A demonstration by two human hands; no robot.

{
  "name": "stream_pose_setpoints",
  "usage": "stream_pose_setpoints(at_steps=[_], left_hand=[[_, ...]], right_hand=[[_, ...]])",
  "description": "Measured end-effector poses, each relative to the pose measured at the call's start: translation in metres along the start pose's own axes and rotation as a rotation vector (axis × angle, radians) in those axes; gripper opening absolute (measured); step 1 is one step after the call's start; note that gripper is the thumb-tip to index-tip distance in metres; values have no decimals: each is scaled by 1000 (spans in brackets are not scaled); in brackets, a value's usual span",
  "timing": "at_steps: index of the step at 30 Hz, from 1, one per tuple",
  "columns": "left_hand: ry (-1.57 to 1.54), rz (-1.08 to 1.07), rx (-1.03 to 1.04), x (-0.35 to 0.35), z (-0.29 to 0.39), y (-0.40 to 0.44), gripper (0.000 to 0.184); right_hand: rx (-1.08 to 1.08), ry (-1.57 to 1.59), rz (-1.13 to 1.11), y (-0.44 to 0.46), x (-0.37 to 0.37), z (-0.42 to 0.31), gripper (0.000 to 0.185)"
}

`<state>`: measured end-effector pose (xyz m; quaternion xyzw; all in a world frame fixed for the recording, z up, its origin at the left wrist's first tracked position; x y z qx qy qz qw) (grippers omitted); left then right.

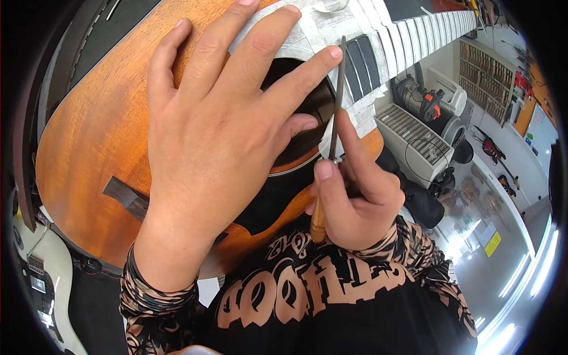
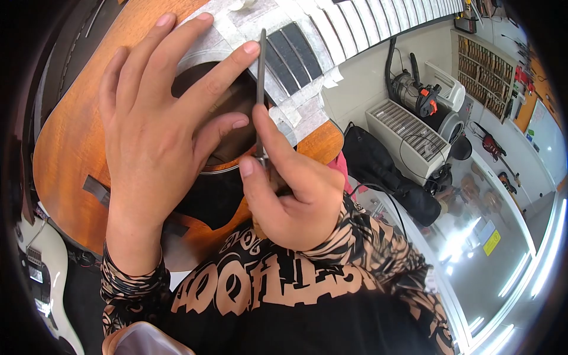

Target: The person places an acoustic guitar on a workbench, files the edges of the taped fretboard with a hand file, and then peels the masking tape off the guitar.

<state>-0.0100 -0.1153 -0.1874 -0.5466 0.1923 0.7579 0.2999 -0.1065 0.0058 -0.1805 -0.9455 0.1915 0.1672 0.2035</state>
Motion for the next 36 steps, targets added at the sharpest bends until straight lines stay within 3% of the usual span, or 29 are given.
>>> stream_pose_setpoints(at_steps=[8,12,14,15,20,30,36], left_hand=[[28,20,3,0,2,-1,53],[26,18,-5,0,2,0,52],[25,37,9,1,0,0,52],[25,43,18,2,1,0,52],[7,81,49,6,-1,-2,53],[-20,131,84,9,-3,-2,56],[-27,146,88,8,-3,-2,57]], right_hand=[[-69,-225,-25,1,-1,-2,45],[7,-98,-27,14,0,-3,45],[147,185,-9,14,1,-1,47],[149,184,-9,11,0,1,47],[2,-125,25,-4,-10,-2,48],[-11,-142,20,-1,-7,-1,47],[171,185,7,13,2,-3,51]])
Point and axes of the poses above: each hand's wrist, its own y-axis towards the middle knuckle, its own x-axis out of the palm, z = x × y, the point moved 6 cm from there along y, towards the middle knuckle, and after that the axes turned 5 degrees about -x, right-handed, at the moved point
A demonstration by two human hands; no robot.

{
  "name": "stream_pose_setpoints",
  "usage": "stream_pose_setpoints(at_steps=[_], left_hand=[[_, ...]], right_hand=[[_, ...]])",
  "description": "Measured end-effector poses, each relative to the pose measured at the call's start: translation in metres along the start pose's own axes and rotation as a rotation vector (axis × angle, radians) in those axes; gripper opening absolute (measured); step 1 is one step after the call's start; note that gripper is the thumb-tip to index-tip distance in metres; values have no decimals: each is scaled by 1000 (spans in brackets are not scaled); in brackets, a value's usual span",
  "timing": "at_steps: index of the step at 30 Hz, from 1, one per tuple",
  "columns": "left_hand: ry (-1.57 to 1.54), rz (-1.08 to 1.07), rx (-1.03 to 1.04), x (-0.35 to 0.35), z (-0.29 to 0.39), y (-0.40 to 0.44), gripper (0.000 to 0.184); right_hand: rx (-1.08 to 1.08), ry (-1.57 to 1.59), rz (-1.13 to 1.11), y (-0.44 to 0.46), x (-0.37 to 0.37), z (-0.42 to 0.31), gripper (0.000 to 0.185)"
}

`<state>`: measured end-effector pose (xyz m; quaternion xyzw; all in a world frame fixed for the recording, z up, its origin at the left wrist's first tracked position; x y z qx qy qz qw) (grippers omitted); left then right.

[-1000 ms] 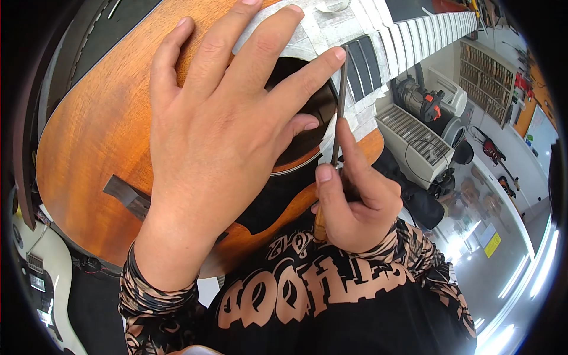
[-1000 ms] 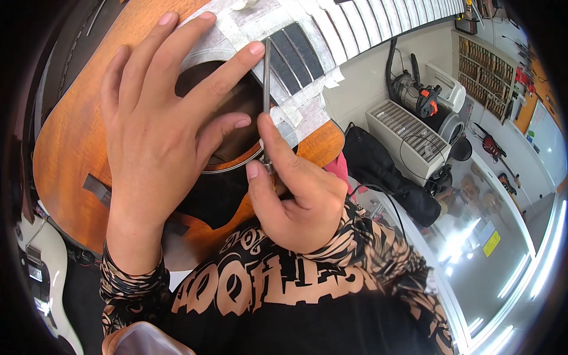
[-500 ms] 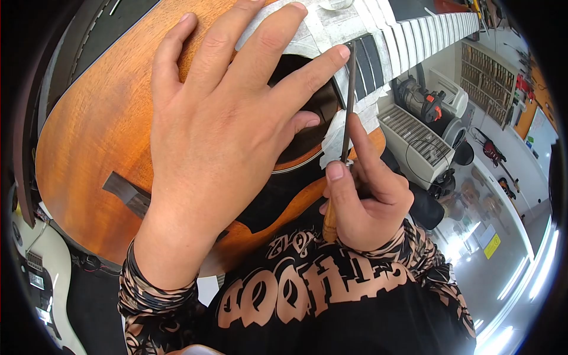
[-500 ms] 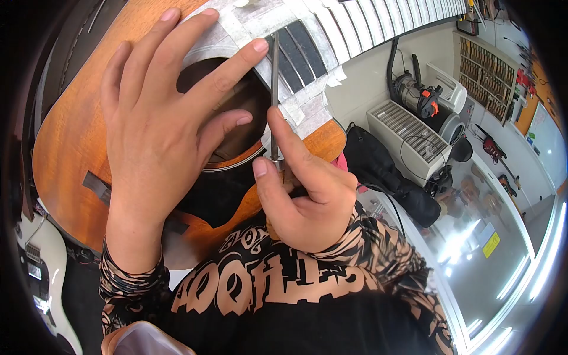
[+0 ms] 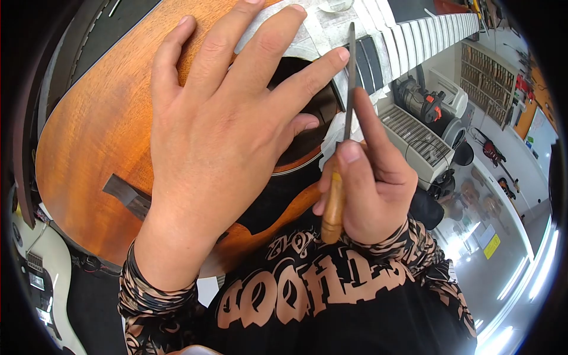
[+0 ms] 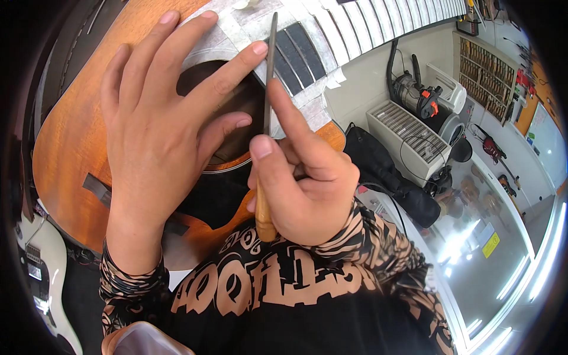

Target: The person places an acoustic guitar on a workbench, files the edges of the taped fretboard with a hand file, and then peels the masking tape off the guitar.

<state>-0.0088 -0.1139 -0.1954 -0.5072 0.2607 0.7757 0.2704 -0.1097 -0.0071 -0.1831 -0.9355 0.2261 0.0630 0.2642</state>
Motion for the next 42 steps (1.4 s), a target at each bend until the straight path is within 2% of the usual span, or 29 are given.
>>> stream_pose_setpoints(at_steps=[2,8,11,14,16,17,20,28,32,37,38,39,42], left_hand=[[-3,-1,-1,0,1,-1,58],[0,-1,-3,-1,-1,0,59],[7,-30,-14,-2,-2,-3,60],[24,-55,-25,-2,0,-2,61],[41,-71,-29,-2,1,-1,62],[41,-74,-31,-3,2,0,62],[53,-89,-33,-3,3,0,63],[109,-169,-41,-7,3,7,69],[42,-82,50,-4,-2,7,68],[8,-32,89,-2,-5,6,67],[-1,-32,88,-2,-5,5,67],[-5,-24,91,-3,-4,5,67],[-15,-7,92,-4,-4,4,66]], right_hand=[[31,56,79,-6,-6,-1,50],[-129,-288,3,-21,-12,7,48],[-145,-270,31,-15,-7,5,46],[-48,-259,83,-3,-8,-1,48],[112,175,68,3,-2,-5,50],[-6,43,37,2,-5,-7,53],[-89,2,47,-9,-20,-3,53],[-139,-206,38,-10,-21,6,49],[-257,-306,-74,-7,-15,3,49],[-199,-302,30,4,-14,3,47],[-158,-300,78,8,-15,1,46],[-31,-66,109,13,-11,-1,47],[-35,55,74,6,-17,-8,48]])
Point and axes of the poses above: each hand's wrist, its own y-axis towards the middle knuckle, its own x-axis out of the palm, z = x × y, the point moved 6 cm from there along y, towards the middle knuckle, and after that the axes turned 5 degrees about -x, right-handed, at the moved point
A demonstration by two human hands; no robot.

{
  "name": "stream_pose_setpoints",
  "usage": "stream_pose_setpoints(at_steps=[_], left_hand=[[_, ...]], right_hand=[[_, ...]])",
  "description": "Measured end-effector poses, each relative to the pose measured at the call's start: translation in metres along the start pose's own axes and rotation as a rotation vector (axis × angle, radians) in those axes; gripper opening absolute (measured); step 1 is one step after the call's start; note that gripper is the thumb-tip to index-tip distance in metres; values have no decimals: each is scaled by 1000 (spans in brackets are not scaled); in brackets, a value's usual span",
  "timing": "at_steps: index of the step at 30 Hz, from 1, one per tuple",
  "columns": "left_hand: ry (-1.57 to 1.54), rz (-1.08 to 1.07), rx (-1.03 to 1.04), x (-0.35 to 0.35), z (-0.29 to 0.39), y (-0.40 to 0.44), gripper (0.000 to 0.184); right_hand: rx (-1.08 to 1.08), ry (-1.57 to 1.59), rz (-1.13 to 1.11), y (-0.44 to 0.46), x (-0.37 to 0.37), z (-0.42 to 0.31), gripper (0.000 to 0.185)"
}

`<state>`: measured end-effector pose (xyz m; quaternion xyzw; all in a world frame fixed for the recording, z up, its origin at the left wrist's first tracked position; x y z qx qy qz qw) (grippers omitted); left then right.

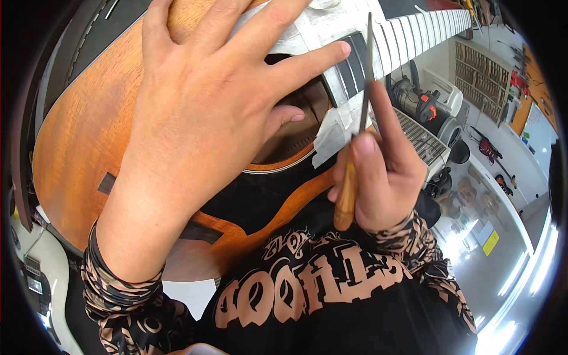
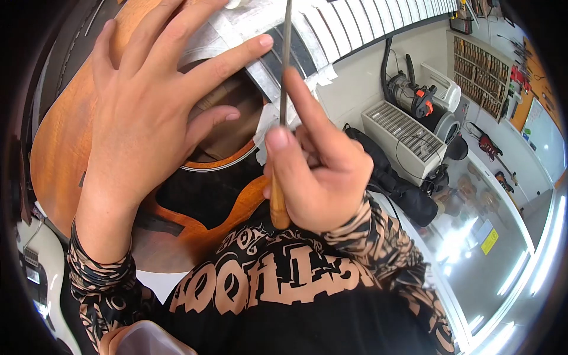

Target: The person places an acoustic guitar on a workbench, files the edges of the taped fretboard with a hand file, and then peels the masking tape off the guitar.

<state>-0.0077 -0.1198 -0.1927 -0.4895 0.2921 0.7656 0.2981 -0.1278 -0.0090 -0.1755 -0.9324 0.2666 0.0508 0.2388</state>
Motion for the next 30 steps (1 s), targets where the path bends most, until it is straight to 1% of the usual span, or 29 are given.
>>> stream_pose_setpoints(at_steps=[1,2,4,6,9,10,12,16,18,19,20,22,23,26,28,30], left_hand=[[-4,7,-2,0,0,0,66],[-12,12,1,2,1,1,66],[-22,21,1,1,1,4,66],[-30,20,-2,2,1,4,65],[-32,26,0,2,0,5,65],[-35,25,0,2,0,4,64],[-34,27,-1,2,0,5,64],[-42,26,-2,3,-1,4,63],[-46,28,-3,3,-1,4,63],[-45,29,-3,3,-2,5,63],[-46,27,-3,3,-1,4,63],[-50,28,-3,2,-1,4,62],[-51,29,-3,2,-2,5,62],[-54,26,-6,3,-3,5,62],[-60,28,-4,2,-2,5,61],[-59,27,-1,2,-2,5,61]], right_hand=[[-51,-10,18,-5,-2,3,47],[-48,-18,18,-10,-6,6,47],[-45,-194,-32,-14,-12,10,48],[-27,-233,-25,-17,-13,14,49],[-129,-362,-30,-15,-7,11,49],[-124,-363,-30,-14,-6,12,49],[-226,-424,-34,-9,-2,8,49],[-197,-445,-27,-4,3,4,48],[-91,-268,-25,-1,4,7,48],[-94,-267,-27,2,9,0,48],[40,-98,38,3,12,-2,48],[174,70,105,0,11,4,48],[82,-36,60,1,7,5,49],[-25,-233,1,-7,-3,11,49],[-164,-393,-34,-12,-3,8,48],[-166,-397,-21,-11,2,5,46]])
Point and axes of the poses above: each hand's wrist, its own y-axis towards the middle knuckle, its own x-axis out of the palm, z = x × y, the point moved 6 cm from there along y, towards the middle knuckle, and after that the axes turned 5 degrees about -x, right-handed, at the moved point
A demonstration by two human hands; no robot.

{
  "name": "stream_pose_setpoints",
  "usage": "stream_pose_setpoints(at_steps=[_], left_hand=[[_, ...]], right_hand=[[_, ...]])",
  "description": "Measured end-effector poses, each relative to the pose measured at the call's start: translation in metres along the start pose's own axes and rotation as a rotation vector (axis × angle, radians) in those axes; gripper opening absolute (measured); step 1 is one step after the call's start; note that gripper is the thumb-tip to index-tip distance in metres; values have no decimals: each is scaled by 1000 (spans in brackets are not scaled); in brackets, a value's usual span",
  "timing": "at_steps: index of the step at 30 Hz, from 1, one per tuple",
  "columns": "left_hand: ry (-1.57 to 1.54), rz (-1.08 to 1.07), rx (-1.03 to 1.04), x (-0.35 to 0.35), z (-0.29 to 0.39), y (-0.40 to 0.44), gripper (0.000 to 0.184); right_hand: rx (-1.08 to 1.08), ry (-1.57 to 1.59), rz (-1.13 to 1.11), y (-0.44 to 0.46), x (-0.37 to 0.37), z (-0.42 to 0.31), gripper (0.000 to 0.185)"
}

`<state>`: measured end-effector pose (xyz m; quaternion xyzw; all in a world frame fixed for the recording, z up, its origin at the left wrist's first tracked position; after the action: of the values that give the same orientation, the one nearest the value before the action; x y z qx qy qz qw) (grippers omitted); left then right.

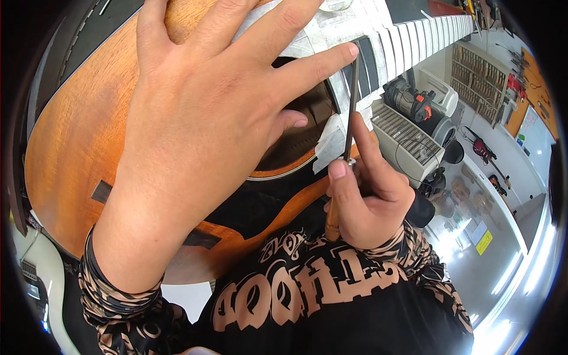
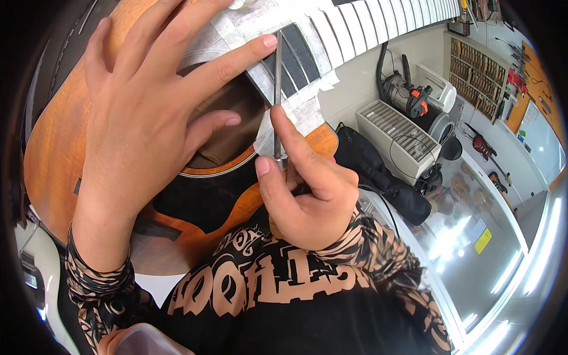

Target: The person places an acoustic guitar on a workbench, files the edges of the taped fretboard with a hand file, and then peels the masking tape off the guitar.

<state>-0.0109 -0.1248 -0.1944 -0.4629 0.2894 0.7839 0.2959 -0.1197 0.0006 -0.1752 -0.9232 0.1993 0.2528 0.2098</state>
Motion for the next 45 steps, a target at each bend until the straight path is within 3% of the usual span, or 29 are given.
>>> stream_pose_setpoints(at_steps=[3,6,7,10,11,14,17,20,26,33,35,40,45], left_hand=[[-1,-2,0,0,0,1,60],[1,-4,7,0,1,1,60],[5,-2,8,0,1,1,60],[-7,3,6,-1,1,1,59],[-6,0,11,0,1,1,59],[-9,0,7,0,1,2,58],[-8,-2,13,0,2,3,58],[-7,-3,13,1,2,3,57],[-9,-2,15,2,5,4,56],[-12,-3,15,3,5,5,55],[-18,-4,12,4,5,5,55],[-17,-3,13,3,5,4,54],[-24,-10,9,3,4,5,53]], right_hand=[[-45,-50,14,10,2,-1,46],[31,101,-11,20,6,-4,47],[144,248,36,20,8,-4,48],[180,237,17,8,3,8,49],[42,136,5,5,2,9,49],[-100,34,14,6,4,4,50],[83,156,27,15,7,-2,51],[320,496,123,11,8,-1,52],[66,35,6,0,-14,6,51],[-23,16,-18,10,-8,6,48],[122,157,12,21,-3,2,47],[250,457,120,24,1,1,47],[5,63,24,6,-7,12,51]])
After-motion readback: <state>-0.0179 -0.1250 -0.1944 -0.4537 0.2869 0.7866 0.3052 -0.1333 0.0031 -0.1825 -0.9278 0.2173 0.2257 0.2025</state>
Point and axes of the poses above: each hand's wrist, its own y-axis towards the middle knuckle, its own x-axis out of the palm, z = x × y, the point moved 6 cm from there along y, towards the middle knuckle, and after that the axes turned 5 degrees about -x, right-handed, at the moved point
